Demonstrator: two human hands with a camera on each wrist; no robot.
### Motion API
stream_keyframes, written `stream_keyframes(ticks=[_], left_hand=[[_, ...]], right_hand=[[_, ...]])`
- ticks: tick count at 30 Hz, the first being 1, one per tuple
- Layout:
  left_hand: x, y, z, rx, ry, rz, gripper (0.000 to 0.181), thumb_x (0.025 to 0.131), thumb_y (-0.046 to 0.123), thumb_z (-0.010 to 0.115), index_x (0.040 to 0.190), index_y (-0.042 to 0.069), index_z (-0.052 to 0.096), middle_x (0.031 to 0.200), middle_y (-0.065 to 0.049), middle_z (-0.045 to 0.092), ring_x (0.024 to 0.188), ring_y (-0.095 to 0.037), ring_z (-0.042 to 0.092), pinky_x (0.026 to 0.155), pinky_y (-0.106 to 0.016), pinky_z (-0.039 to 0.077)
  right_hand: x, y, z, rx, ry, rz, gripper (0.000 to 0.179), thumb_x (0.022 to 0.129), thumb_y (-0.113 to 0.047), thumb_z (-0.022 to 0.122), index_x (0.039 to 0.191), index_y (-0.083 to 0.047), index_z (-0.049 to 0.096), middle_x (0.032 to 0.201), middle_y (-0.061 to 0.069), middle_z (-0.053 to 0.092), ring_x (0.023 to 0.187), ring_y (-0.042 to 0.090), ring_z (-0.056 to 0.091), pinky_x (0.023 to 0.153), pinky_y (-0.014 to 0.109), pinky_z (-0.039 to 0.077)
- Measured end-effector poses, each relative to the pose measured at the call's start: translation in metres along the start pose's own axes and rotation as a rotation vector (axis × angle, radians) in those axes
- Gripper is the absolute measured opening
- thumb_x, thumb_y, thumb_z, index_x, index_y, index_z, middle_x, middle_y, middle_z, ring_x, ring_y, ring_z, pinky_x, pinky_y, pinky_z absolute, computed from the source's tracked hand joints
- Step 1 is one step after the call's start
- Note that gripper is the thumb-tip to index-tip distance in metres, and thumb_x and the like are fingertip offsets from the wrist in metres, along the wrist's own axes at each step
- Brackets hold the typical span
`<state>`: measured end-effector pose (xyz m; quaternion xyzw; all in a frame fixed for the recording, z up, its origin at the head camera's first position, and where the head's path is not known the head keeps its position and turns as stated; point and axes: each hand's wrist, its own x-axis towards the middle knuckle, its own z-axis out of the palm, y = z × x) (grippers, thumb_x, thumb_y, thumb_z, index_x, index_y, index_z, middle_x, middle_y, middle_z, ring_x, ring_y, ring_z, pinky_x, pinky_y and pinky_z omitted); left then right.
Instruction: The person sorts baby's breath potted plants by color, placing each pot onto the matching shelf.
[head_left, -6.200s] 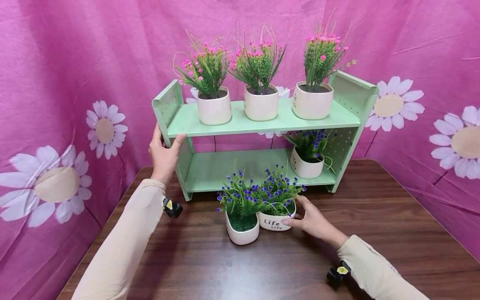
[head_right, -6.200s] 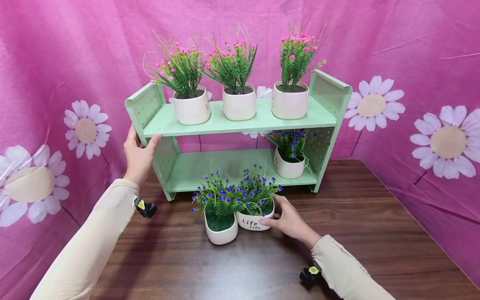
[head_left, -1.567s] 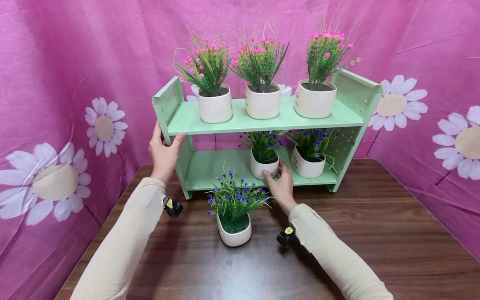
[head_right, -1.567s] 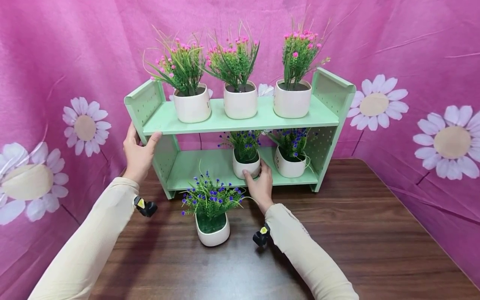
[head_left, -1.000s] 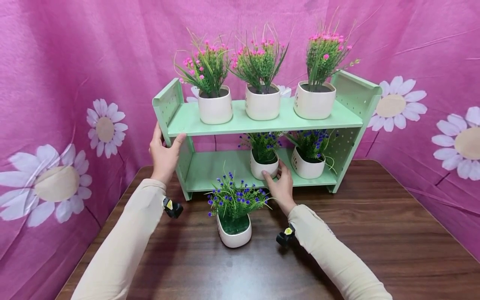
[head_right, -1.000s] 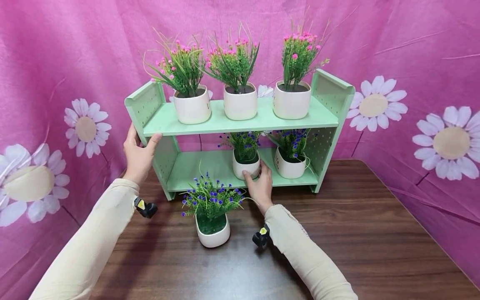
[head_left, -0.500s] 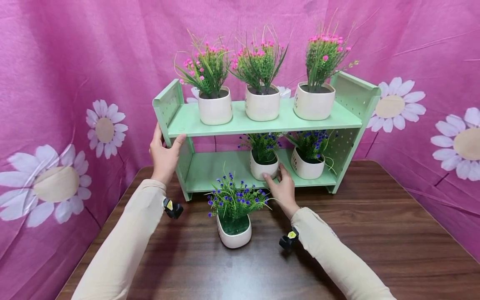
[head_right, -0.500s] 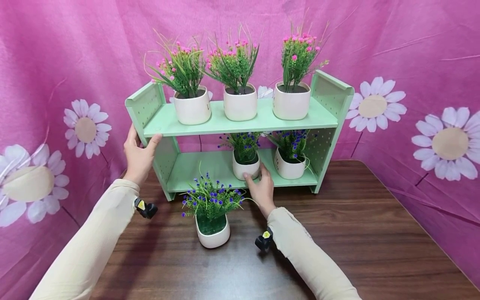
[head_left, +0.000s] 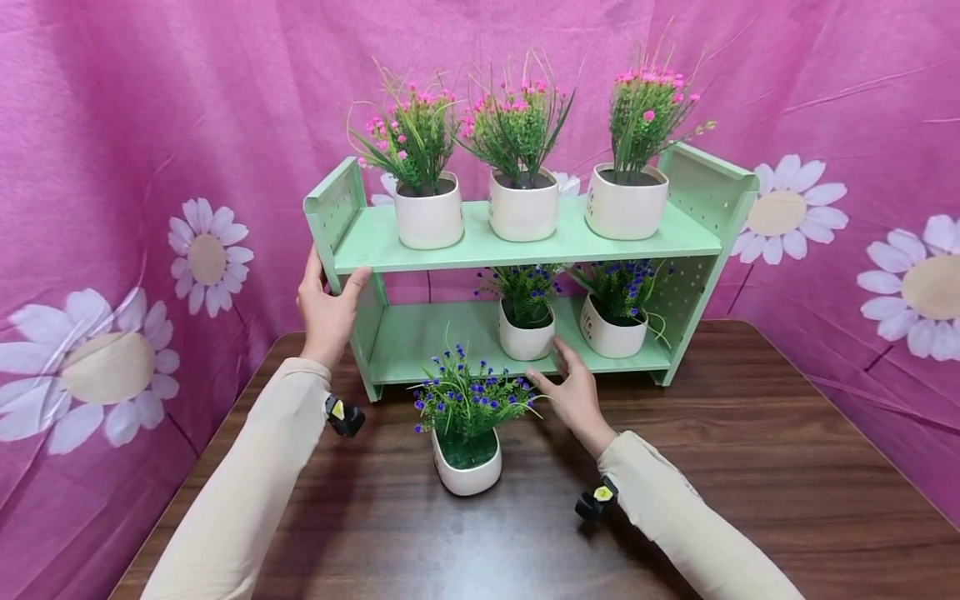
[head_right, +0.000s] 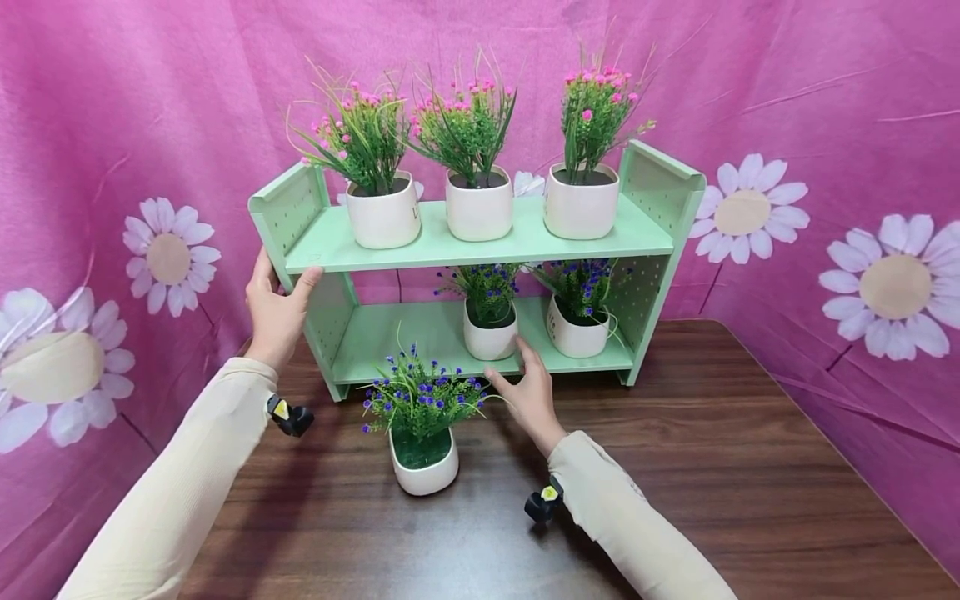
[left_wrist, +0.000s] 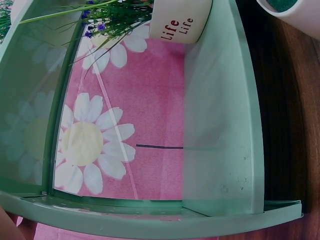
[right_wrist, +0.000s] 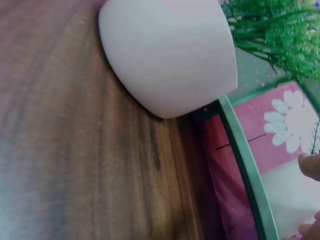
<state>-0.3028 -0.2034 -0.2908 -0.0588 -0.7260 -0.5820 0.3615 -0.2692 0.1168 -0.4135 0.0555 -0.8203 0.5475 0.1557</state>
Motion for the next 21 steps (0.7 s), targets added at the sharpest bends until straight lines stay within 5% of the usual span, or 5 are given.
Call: stream_keyframes(ticks=[11,21], left_hand=[[0.001,-0.001,0.0,-0.006,0.002,0.004,0.075,0.082,0.027,0.076,0.147,0.027,0.039,0.137,-0.005,0.055,0.121,-0.009,0.051,0.097,-0.029,0.046],[0.001,-0.001,0.0,-0.007,0.005,0.001,0.075,0.082,0.027,0.077,0.147,0.026,0.039,0.136,-0.005,0.055,0.12,-0.01,0.051,0.097,-0.029,0.046]], right_hand=[[-0.033,0.002,-0.008,-0.05,-0.091,-0.02,0.071,0.082,-0.008,0.075,0.142,0.004,0.04,0.143,0.024,0.043,0.13,0.04,0.042,0.104,0.047,0.04],[-0.073,0.0,0.003,0.021,-0.191,-0.007,0.076,0.076,-0.013,0.081,0.141,0.001,0.043,0.137,0.024,0.05,0.119,0.042,0.052,0.099,0.05,0.043]])
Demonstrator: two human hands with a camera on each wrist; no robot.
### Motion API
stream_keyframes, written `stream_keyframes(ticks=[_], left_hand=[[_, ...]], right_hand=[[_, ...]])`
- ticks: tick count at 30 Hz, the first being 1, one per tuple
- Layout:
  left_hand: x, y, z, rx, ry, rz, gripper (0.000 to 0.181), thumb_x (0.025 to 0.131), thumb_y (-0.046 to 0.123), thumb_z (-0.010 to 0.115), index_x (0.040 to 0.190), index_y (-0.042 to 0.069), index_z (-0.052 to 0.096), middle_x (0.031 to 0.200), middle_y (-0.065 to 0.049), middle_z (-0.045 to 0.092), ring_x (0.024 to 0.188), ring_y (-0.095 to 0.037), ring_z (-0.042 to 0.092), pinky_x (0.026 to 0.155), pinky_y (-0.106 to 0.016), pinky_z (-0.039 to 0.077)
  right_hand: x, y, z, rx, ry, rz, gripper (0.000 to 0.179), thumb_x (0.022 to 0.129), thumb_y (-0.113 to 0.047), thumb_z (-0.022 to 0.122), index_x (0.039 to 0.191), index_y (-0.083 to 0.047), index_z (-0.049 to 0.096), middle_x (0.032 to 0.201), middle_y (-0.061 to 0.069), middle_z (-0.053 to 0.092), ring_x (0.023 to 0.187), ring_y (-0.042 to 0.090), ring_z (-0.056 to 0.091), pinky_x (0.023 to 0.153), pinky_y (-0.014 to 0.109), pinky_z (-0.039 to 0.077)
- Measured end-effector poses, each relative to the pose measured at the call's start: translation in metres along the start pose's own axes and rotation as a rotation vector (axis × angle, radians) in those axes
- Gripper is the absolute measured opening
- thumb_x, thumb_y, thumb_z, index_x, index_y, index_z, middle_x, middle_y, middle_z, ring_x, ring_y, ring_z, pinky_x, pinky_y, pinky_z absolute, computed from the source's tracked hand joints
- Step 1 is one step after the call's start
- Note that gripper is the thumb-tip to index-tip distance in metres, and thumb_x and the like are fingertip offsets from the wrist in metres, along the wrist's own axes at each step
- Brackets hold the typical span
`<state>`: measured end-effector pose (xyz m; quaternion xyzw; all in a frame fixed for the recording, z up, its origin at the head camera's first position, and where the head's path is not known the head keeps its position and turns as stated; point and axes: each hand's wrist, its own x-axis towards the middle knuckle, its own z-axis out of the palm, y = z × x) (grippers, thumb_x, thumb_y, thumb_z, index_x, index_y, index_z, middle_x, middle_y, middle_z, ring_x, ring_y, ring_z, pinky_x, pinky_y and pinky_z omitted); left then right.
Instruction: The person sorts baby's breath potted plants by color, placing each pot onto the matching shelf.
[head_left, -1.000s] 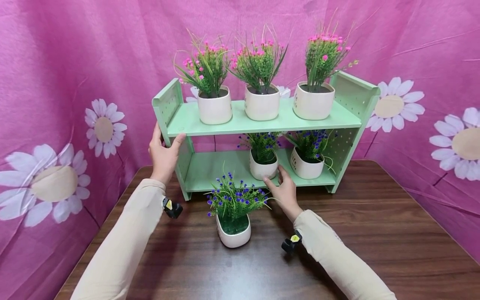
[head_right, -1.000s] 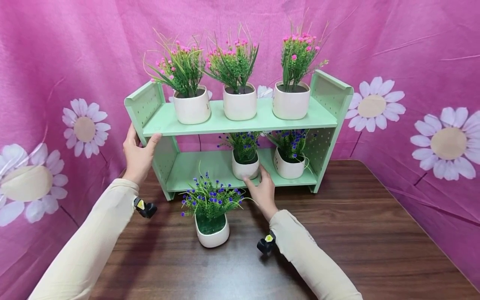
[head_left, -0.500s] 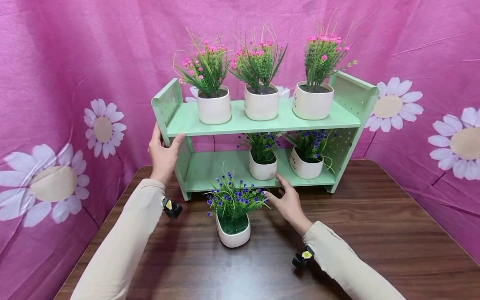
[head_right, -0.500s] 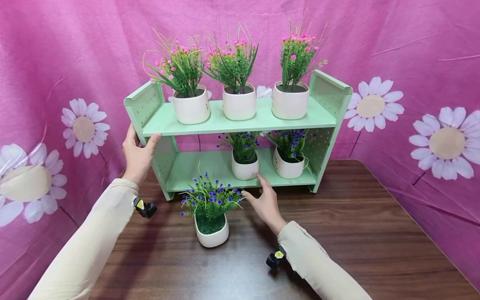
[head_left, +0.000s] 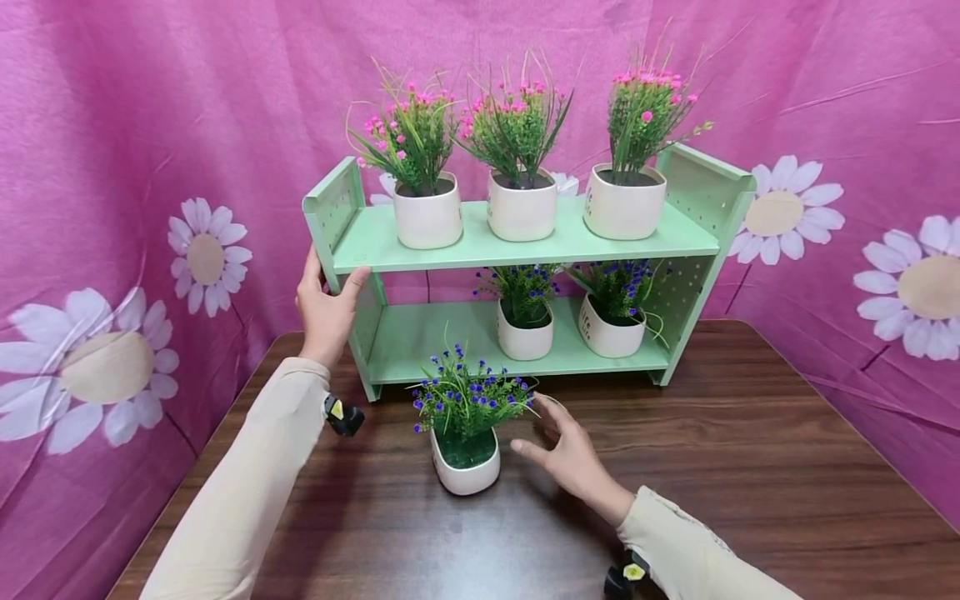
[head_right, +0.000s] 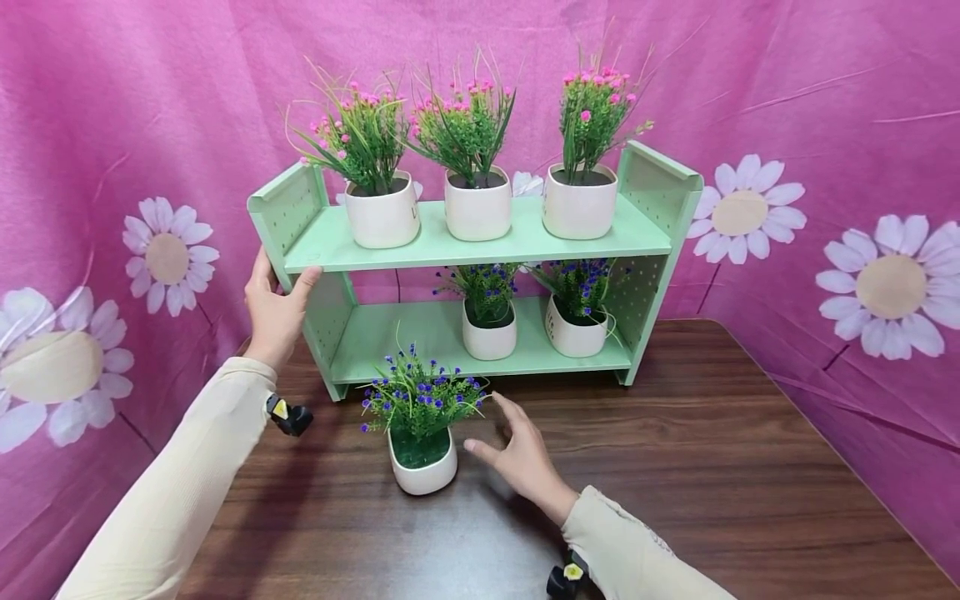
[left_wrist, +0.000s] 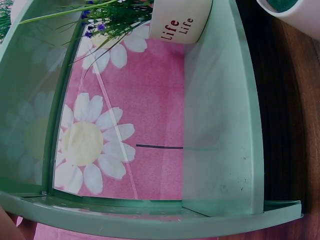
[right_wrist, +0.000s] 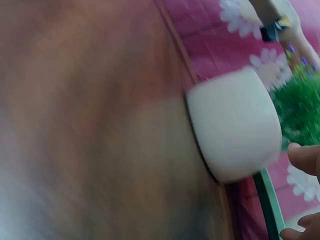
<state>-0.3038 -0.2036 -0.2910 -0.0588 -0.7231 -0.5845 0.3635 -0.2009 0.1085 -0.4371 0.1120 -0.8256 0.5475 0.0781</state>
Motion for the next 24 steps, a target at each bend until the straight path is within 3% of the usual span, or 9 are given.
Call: stream_keyframes(ticks=[4,14,20,24], left_hand=[[0.0,0.001,0.0,0.007,0.0,0.0,0.075,0.082,0.028,0.077,0.147,0.027,0.039,0.136,-0.005,0.055,0.12,-0.009,0.051,0.097,-0.029,0.045],[0.0,0.0,0.0,0.001,0.003,-0.001,0.075,0.082,0.026,0.077,0.147,0.026,0.039,0.137,-0.005,0.055,0.121,-0.009,0.051,0.099,-0.031,0.045],[-0.001,0.001,0.0,-0.001,0.004,-0.014,0.075,0.082,0.025,0.077,0.147,0.026,0.038,0.138,-0.005,0.054,0.122,-0.01,0.05,0.099,-0.03,0.045],[0.0,0.001,0.0,-0.001,0.002,-0.026,0.075,0.083,0.023,0.076,0.148,0.025,0.038,0.138,-0.004,0.053,0.123,-0.009,0.049,0.1,-0.028,0.044]], right_hand=[[-0.013,-0.006,0.011,0.006,-0.038,0.018,0.081,0.073,-0.019,0.084,0.141,0.0,0.044,0.142,0.023,0.044,0.12,0.043,0.051,0.099,0.05,0.044],[-0.031,-0.017,0.042,0.038,-0.112,0.002,0.086,0.069,-0.02,0.087,0.139,0.003,0.042,0.134,0.021,0.051,0.123,0.036,0.049,0.098,0.048,0.045],[-0.032,-0.021,0.058,0.117,-0.072,0.004,0.093,0.068,-0.017,0.087,0.14,0.009,0.034,0.133,0.026,0.047,0.123,0.038,0.048,0.102,0.046,0.041],[-0.032,-0.023,0.065,0.021,-0.02,-0.027,0.097,0.065,-0.026,0.089,0.14,0.006,0.036,0.13,0.021,0.049,0.121,0.035,0.049,0.103,0.049,0.04]])
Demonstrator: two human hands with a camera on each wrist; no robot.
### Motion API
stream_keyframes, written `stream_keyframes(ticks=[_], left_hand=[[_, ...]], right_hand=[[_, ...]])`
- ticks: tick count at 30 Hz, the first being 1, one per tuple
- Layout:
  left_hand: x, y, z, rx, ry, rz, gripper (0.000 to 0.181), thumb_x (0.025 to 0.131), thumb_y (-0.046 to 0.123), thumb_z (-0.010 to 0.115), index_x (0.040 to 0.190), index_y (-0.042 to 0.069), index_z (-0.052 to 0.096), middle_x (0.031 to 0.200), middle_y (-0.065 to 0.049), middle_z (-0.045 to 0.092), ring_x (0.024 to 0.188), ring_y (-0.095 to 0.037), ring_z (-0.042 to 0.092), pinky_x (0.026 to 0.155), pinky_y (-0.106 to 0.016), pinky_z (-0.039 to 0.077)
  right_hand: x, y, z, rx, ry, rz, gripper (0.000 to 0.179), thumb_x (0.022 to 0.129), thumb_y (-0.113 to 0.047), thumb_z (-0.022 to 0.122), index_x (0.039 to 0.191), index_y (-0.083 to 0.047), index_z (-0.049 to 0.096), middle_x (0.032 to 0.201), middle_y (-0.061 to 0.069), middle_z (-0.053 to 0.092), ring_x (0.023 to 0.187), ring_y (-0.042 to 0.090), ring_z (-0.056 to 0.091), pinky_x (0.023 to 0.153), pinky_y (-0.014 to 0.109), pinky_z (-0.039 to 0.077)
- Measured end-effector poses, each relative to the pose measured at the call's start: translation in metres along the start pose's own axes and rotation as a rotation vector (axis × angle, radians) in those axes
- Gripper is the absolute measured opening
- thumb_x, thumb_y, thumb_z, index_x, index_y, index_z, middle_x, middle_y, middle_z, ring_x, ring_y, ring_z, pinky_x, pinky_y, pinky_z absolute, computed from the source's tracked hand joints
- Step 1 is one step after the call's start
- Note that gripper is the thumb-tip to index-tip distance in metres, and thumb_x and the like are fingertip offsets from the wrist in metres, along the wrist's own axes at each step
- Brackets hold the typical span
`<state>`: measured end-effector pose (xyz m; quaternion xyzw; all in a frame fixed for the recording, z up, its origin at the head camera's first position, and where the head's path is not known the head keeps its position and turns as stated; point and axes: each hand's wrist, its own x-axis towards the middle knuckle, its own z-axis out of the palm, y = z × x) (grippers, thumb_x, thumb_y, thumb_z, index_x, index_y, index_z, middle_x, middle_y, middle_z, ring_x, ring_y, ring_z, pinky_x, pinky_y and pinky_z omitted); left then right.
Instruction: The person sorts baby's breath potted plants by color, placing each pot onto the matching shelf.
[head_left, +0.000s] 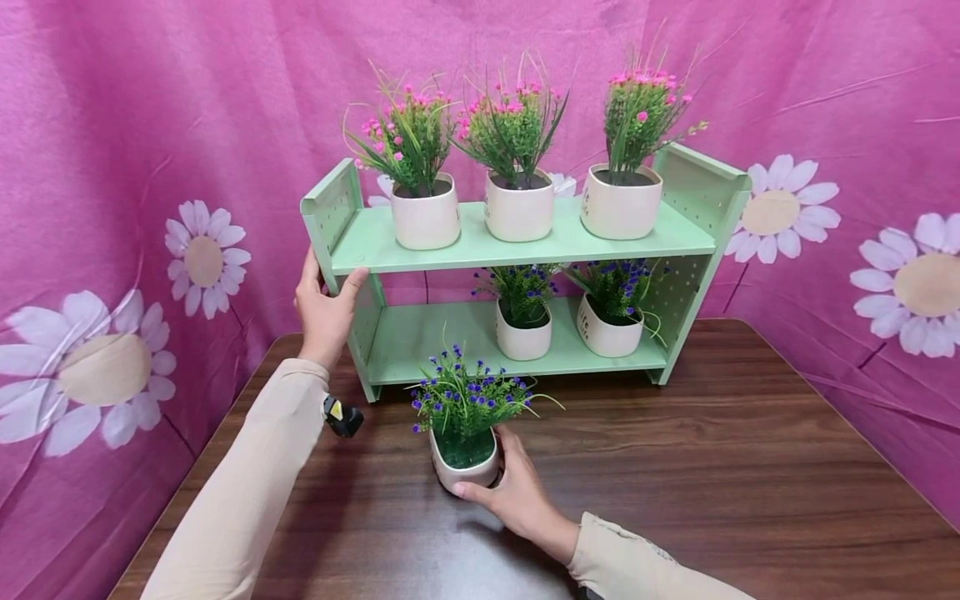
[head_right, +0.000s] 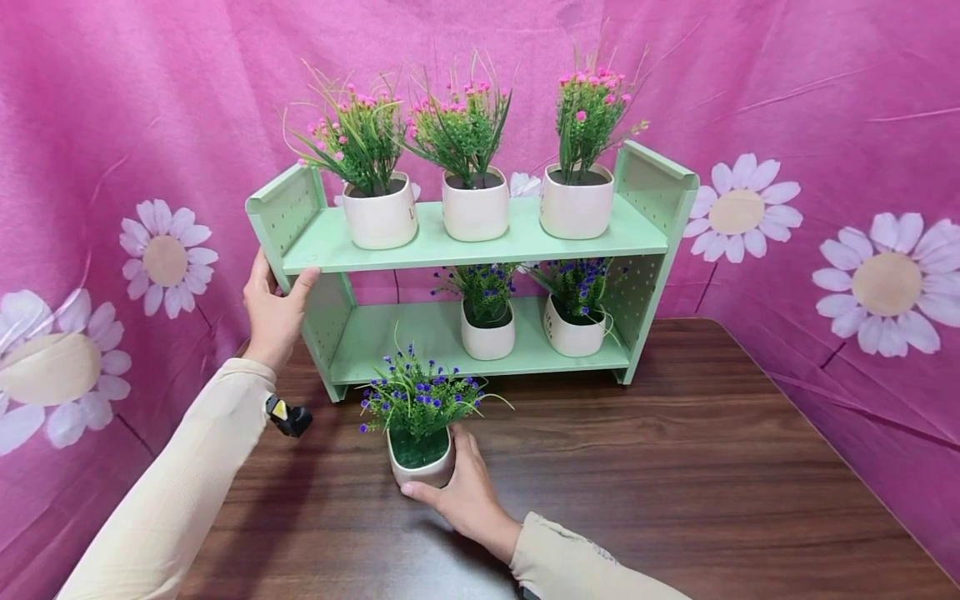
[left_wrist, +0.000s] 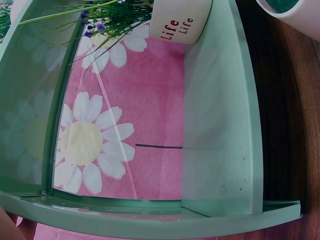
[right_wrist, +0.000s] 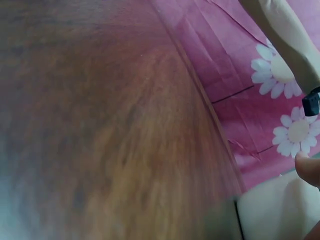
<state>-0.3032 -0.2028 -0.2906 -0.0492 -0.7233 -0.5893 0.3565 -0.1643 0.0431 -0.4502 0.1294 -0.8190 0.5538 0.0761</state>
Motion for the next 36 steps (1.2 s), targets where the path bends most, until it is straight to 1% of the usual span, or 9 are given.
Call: stream_keyframes(ticks=[3,7,11,16,23,28,32,36], left_hand=[[0.001,0.0,0.0,0.002,0.001,-0.008,0.075,0.084,0.019,0.075,0.149,0.02,0.036,0.14,-0.007,0.052,0.125,-0.012,0.048,0.102,-0.03,0.043],[0.002,0.002,0.001,0.003,0.001,-0.013,0.075,0.085,0.014,0.074,0.149,0.015,0.035,0.141,-0.01,0.051,0.126,-0.014,0.048,0.103,-0.033,0.042],[0.001,0.001,0.001,-0.001,0.0,-0.01,0.075,0.084,0.019,0.075,0.149,0.019,0.036,0.14,-0.007,0.052,0.125,-0.011,0.048,0.103,-0.031,0.042],[0.0,0.001,0.0,-0.011,-0.003,-0.004,0.075,0.083,0.024,0.076,0.148,0.024,0.037,0.14,-0.004,0.051,0.125,-0.009,0.047,0.102,-0.029,0.042],[0.0,-0.001,0.0,0.0,-0.006,0.0,0.076,0.083,0.026,0.075,0.148,0.025,0.037,0.141,-0.004,0.051,0.126,-0.008,0.047,0.102,-0.029,0.042],[0.0,-0.001,-0.001,0.0,-0.008,0.003,0.076,0.083,0.026,0.076,0.148,0.025,0.037,0.141,-0.004,0.051,0.125,-0.009,0.048,0.102,-0.029,0.043],[-0.001,0.0,-0.001,0.002,-0.009,0.007,0.076,0.083,0.026,0.076,0.148,0.025,0.037,0.141,-0.004,0.051,0.125,-0.009,0.047,0.102,-0.03,0.043],[-0.001,-0.001,-0.001,0.004,-0.01,0.001,0.076,0.083,0.027,0.076,0.148,0.026,0.037,0.141,-0.003,0.051,0.126,-0.008,0.047,0.103,-0.03,0.042]], right_hand=[[-0.001,-0.001,0.004,-0.075,0.037,-0.022,0.097,0.063,-0.03,0.089,0.138,0.003,0.038,0.126,0.018,0.051,0.117,0.034,0.05,0.101,0.052,0.039],[0.0,-0.002,0.009,-0.072,0.061,0.002,0.096,0.063,-0.03,0.089,0.138,0.001,0.039,0.124,0.018,0.05,0.116,0.034,0.05,0.1,0.052,0.04],[0.002,-0.001,0.012,-0.067,0.078,0.046,0.095,0.063,-0.029,0.09,0.137,0.0,0.039,0.124,0.018,0.05,0.116,0.035,0.05,0.1,0.052,0.039],[0.003,0.0,0.013,-0.057,0.088,0.061,0.092,0.062,-0.027,0.09,0.135,0.001,0.041,0.123,0.016,0.051,0.115,0.034,0.05,0.1,0.051,0.039],[0.004,0.001,0.014,-0.043,0.107,0.066,0.09,0.061,-0.022,0.089,0.134,0.003,0.043,0.125,0.017,0.051,0.116,0.033,0.05,0.1,0.05,0.039],[0.004,0.002,0.014,-0.018,0.113,0.063,0.088,0.062,-0.021,0.089,0.135,0.001,0.044,0.126,0.016,0.051,0.117,0.032,0.05,0.101,0.05,0.038],[0.004,0.002,0.014,-0.002,0.116,0.049,0.087,0.062,-0.021,0.089,0.134,-0.001,0.046,0.126,0.015,0.052,0.117,0.031,0.05,0.101,0.048,0.039],[0.003,0.001,0.014,0.021,0.113,0.059,0.086,0.062,-0.02,0.088,0.134,0.0,0.046,0.123,0.014,0.053,0.115,0.03,0.051,0.1,0.044,0.041]])
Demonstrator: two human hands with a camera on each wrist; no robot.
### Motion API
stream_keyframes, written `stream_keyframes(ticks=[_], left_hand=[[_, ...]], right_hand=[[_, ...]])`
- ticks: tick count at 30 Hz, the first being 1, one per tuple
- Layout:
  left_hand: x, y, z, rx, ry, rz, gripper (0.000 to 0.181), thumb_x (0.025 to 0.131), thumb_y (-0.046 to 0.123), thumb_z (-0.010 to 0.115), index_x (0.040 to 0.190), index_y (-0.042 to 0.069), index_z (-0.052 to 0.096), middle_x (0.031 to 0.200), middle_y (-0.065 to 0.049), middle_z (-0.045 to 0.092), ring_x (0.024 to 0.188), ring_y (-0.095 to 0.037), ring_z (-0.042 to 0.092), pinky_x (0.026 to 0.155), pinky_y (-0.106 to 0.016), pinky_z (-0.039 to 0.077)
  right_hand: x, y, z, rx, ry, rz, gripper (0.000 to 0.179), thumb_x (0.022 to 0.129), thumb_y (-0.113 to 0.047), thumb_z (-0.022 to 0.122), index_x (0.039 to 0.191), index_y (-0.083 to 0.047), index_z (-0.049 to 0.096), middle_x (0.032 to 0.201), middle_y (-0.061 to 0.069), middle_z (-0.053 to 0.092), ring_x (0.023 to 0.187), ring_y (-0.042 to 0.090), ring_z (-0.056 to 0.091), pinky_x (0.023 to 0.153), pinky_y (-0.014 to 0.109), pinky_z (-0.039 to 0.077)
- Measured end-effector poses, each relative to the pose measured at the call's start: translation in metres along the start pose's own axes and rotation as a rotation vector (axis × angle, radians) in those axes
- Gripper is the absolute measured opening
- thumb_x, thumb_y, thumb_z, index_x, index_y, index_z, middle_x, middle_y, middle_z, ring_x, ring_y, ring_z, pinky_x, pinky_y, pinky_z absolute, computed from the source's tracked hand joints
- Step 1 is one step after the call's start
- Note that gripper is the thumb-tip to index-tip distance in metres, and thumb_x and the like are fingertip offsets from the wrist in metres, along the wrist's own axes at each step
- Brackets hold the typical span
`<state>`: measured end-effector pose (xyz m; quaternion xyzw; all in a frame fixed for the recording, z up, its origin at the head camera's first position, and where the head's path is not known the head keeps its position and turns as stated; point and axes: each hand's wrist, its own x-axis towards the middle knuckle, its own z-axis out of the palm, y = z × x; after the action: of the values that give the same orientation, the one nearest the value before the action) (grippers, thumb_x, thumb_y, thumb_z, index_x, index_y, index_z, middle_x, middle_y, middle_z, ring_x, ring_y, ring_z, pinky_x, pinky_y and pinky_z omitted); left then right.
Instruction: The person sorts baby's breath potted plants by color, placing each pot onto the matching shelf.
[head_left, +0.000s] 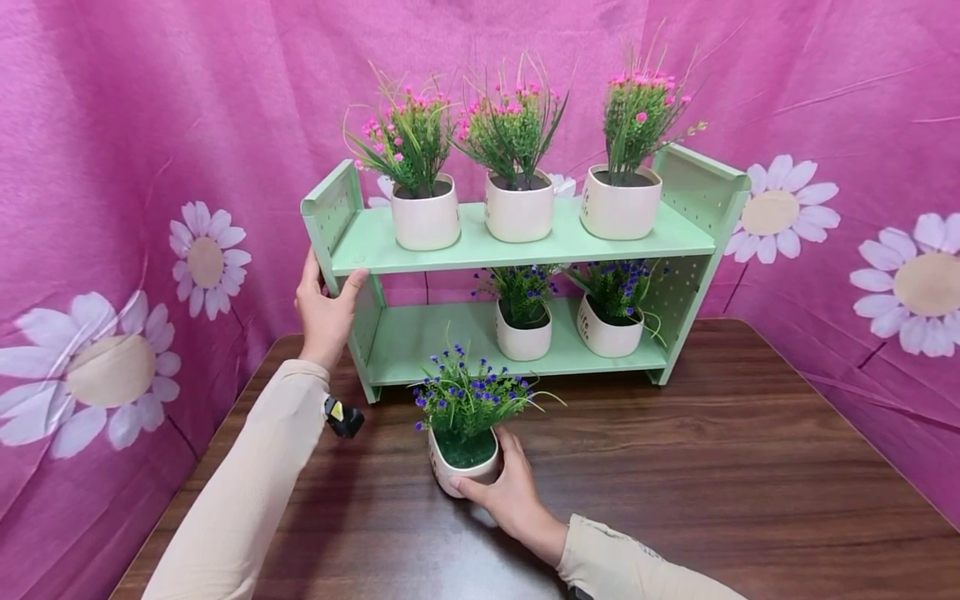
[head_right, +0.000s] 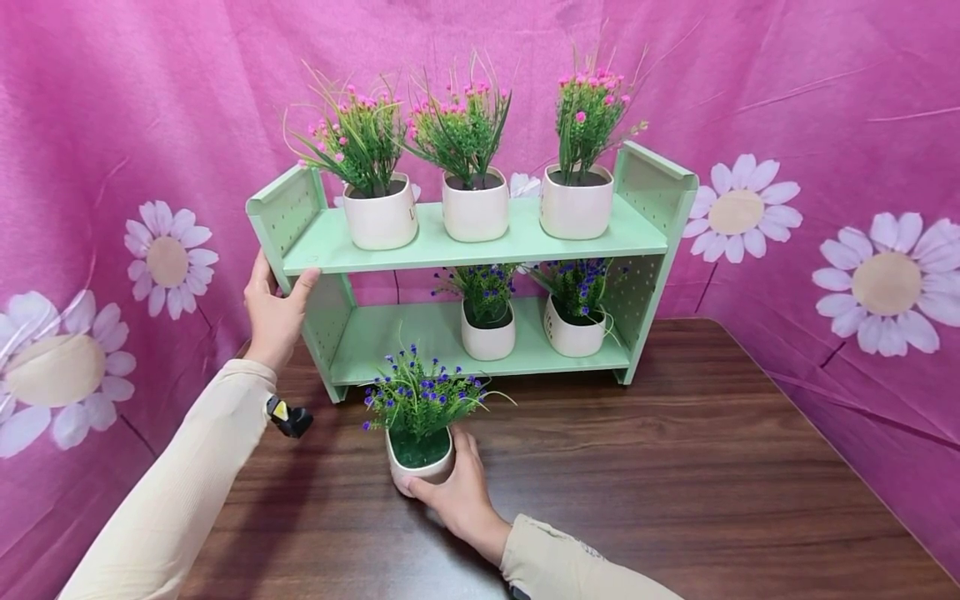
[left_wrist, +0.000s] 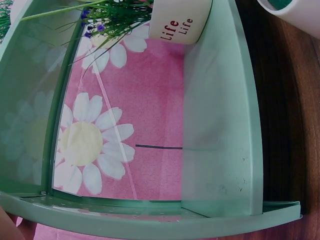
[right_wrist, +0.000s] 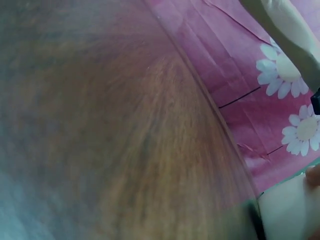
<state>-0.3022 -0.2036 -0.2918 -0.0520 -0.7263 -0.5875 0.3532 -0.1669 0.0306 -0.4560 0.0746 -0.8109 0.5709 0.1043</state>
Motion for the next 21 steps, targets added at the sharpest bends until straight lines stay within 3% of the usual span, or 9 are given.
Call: stream_keyframes(ticks=[8,16,21], left_hand=[[0.001,-0.001,0.001,-0.006,0.004,0.009,0.076,0.083,0.025,0.076,0.148,0.025,0.037,0.141,-0.004,0.051,0.125,-0.008,0.047,0.103,-0.03,0.042],[0.001,0.0,0.001,-0.007,0.007,0.01,0.075,0.082,0.026,0.076,0.147,0.026,0.038,0.139,-0.004,0.053,0.124,-0.009,0.049,0.101,-0.029,0.043],[0.001,-0.001,0.001,-0.01,0.012,0.008,0.075,0.082,0.026,0.076,0.147,0.027,0.039,0.138,-0.005,0.054,0.123,-0.009,0.05,0.1,-0.028,0.044]], right_hand=[[-0.001,-0.005,-0.002,0.134,-0.036,0.029,0.078,0.066,-0.016,0.085,0.132,0.002,0.048,0.12,0.016,0.053,0.111,0.029,0.053,0.094,0.033,0.047],[0.008,-0.017,-0.003,0.184,-0.028,0.012,0.083,0.067,-0.016,0.085,0.138,0.0,0.044,0.127,0.017,0.049,0.115,0.029,0.051,0.097,0.031,0.044],[0.02,-0.029,-0.002,0.158,-0.004,-0.03,0.084,0.067,-0.017,0.085,0.139,-0.001,0.044,0.126,0.017,0.05,0.113,0.028,0.051,0.095,0.031,0.046]])
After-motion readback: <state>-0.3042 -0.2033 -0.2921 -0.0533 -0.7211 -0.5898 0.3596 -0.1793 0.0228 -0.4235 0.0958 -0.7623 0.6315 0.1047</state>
